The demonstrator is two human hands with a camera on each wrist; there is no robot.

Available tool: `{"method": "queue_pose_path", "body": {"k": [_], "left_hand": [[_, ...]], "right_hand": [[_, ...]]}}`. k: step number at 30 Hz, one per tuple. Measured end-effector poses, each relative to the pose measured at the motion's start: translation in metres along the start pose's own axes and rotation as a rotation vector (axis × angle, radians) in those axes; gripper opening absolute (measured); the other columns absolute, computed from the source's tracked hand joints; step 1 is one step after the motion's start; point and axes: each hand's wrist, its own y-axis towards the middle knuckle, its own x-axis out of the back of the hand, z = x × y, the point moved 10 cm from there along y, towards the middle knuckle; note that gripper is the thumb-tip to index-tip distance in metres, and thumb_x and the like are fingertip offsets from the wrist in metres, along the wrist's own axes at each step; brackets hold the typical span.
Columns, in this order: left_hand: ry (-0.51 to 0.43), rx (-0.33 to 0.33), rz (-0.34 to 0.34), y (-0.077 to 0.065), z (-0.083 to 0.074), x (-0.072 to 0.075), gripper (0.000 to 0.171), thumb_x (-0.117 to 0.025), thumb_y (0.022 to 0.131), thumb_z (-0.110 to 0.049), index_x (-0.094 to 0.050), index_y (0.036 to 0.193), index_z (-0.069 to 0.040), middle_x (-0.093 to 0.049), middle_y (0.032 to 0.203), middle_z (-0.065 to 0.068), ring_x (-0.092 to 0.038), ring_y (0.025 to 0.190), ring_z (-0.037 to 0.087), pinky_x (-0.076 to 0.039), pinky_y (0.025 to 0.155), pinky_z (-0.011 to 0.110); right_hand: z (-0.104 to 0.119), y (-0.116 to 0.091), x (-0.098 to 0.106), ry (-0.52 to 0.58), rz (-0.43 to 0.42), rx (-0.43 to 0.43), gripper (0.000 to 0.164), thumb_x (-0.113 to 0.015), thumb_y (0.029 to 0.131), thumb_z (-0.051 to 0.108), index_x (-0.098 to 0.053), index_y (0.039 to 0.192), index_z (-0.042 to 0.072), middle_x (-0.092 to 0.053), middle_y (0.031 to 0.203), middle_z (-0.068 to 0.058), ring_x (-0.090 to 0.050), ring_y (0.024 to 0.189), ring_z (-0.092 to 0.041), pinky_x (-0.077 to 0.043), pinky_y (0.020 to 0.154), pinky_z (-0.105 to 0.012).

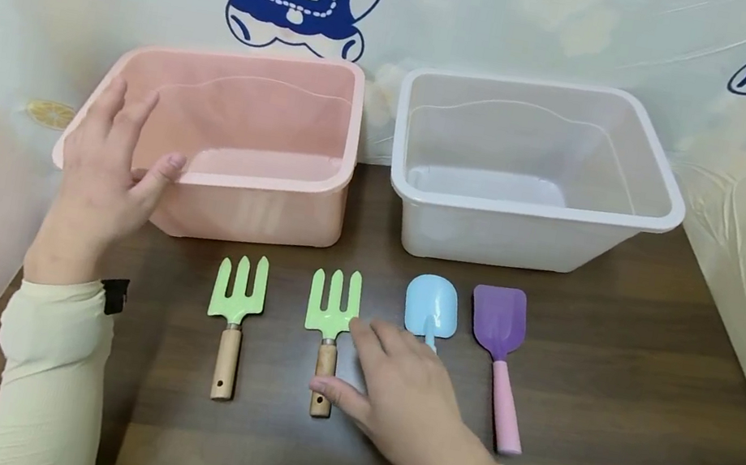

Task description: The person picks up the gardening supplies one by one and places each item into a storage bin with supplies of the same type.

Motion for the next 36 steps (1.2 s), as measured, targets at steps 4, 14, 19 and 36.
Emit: {"method": "queue_pose_path", "body": {"k": [4,14,19,36], "left_hand": [[-0.001,0.064,0.015,-0.004,0.018,0.004,0.064,-0.067,0.097,-0.027,-0.042,0.153,-0.011,-0.026,0.16,0.024,-0.027,0.145,0.045,-0.019,0.11,0.066],[0.002,0.202,0.075,-0.009,0.046,0.004,0.065,-0.063,0.099,-0.031,-0.039,0.155,-0.01,-0.023,0.161,0.025,-0.021,0.148,0.041,-0.007,0.115,0.061],[-0.004,0.23,0.077,-0.01,0.051,0.005,0.064,-0.061,0.099,-0.033,-0.039,0.155,-0.01,-0.023,0.162,0.024,-0.022,0.148,0.041,-0.006,0.116,0.06],[-0.024,0.408,0.136,-0.02,0.072,0.006,0.06,-0.05,0.104,-0.037,-0.036,0.157,-0.012,-0.017,0.165,0.017,-0.016,0.149,0.043,-0.006,0.117,0.06]], "right_hand": [[0.008,-0.005,-0.011,0.084,-0.013,-0.017,0.062,-0.057,0.096,0.061,-0.068,0.127,0.008,-0.068,0.118,-0.002,-0.066,0.107,-0.019,-0.056,0.083,-0.041],[0.001,-0.012,-0.054,0.602,-0.034,-0.284,0.022,-0.068,0.099,0.032,-0.076,0.104,0.012,-0.068,0.091,0.014,-0.062,0.075,-0.001,-0.054,0.068,-0.026],[-0.009,-0.018,-0.068,0.621,-0.122,-0.371,0.006,-0.072,0.096,0.022,-0.076,0.098,0.018,-0.063,0.084,0.018,-0.058,0.069,-0.001,-0.052,0.062,-0.024],[-0.009,-0.03,-0.098,0.078,0.034,-0.433,0.046,-0.078,0.087,0.046,-0.059,0.107,0.01,-0.047,0.083,0.002,-0.039,0.056,-0.007,-0.035,0.044,-0.026]]}}
